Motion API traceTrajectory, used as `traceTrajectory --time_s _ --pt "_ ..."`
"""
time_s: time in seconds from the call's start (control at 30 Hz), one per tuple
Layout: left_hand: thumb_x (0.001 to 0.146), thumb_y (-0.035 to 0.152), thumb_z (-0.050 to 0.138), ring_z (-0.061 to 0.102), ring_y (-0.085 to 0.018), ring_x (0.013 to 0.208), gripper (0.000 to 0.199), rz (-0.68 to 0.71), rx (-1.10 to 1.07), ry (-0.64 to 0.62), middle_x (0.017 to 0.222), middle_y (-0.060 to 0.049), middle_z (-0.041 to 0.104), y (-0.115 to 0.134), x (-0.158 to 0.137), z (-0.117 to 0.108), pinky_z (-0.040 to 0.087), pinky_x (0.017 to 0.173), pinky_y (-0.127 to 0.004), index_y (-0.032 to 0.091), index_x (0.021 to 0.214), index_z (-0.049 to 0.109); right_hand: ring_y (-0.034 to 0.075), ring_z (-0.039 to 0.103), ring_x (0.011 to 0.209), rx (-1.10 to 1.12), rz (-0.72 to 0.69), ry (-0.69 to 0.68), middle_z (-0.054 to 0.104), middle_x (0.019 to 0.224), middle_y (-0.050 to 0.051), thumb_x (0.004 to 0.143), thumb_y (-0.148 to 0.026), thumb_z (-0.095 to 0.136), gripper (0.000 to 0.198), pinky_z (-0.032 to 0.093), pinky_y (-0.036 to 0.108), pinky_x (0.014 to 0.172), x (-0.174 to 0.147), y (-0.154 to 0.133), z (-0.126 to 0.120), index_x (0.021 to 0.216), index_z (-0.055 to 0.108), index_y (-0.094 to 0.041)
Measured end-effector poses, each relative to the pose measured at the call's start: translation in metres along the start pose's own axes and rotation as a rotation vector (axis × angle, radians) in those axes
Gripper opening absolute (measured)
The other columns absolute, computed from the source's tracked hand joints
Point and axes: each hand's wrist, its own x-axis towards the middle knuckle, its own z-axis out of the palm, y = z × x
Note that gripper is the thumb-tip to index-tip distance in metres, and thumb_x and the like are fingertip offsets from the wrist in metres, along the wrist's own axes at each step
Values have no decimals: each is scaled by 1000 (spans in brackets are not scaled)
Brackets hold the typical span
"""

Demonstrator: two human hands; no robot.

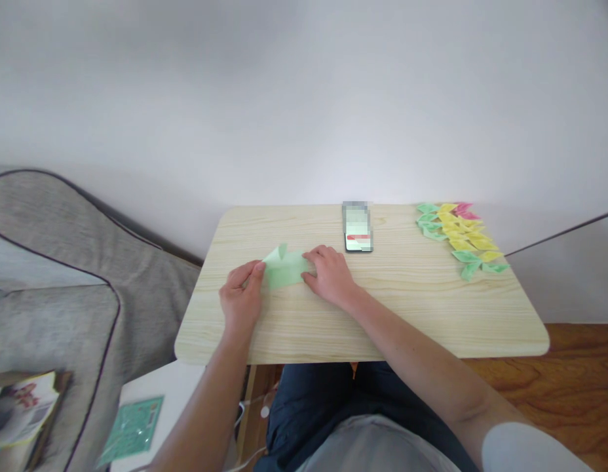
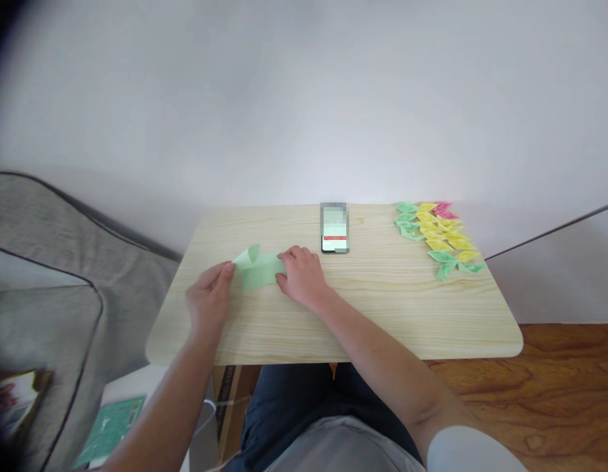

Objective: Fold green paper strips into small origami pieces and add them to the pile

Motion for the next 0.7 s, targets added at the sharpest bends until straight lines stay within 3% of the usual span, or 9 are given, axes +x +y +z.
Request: traceTrajectory --time_s 0.1,0.17,0.3,0.37,0.47,0.57,0.7 --pt "90 52 66 70 -25 96 41 -112 -96 107 100 -7 79 15 -6 -6 54 88 -35 15 102 80 28 56 112 -31 -17 -1 65 119 11 91 -30 67 32 44 44 96 3 1 0 120 71 -20" --pt "89 53 66 69 -23 91 41 -125 -132 89 94 -6 79 24 -12 -9 54 83 -33 15 99 80 27 57 111 -5 -24 6 66 114 10 93 -27 64 21 45 43 96 3 2 0 111 74 -21" --pt "88 51 69 69 -23 90 38 -164 -233 70 93 -4 79 33 -26 -9 54 82 -32 17 98 81 20 63 102 299 -15 90 70 110 7 96 -23 61 17 49 38 96 -8 2 -12 107 73 -21" --pt "88 51 70 70 -23 92 36 -195 -324 -2 95 -5 79 34 -34 -5 55 84 -33 18 99 81 17 66 96 532 57 129 71 115 5 95 -29 64 26 52 34 88 -19 -3 -27 120 69 -25" --pt "86 50 72 71 -24 93 34 -244 -491 -178 98 -6 79 38 -47 6 56 86 -37 20 98 81 18 68 101 783 82 76 72 121 3 86 -34 77 49 54 33 85 -37 -11 -53 133 62 -31" --pt "87 52 70 72 -27 97 36 -248 -567 -342 100 -8 79 46 -59 15 56 91 -42 20 101 81 18 70 88 802 147 109 76 96 1 89 -38 74 16 54 32 82 -53 -14 -72 98 74 -24" --pt "84 50 75 70 -30 109 43 -149 -615 -487 112 -8 77 55 -70 22 54 100 -44 24 118 76 17 68 75 718 272 209 72 79 0 91 -40 71 20 53 30 72 -74 -6 -81 82 72 -22"
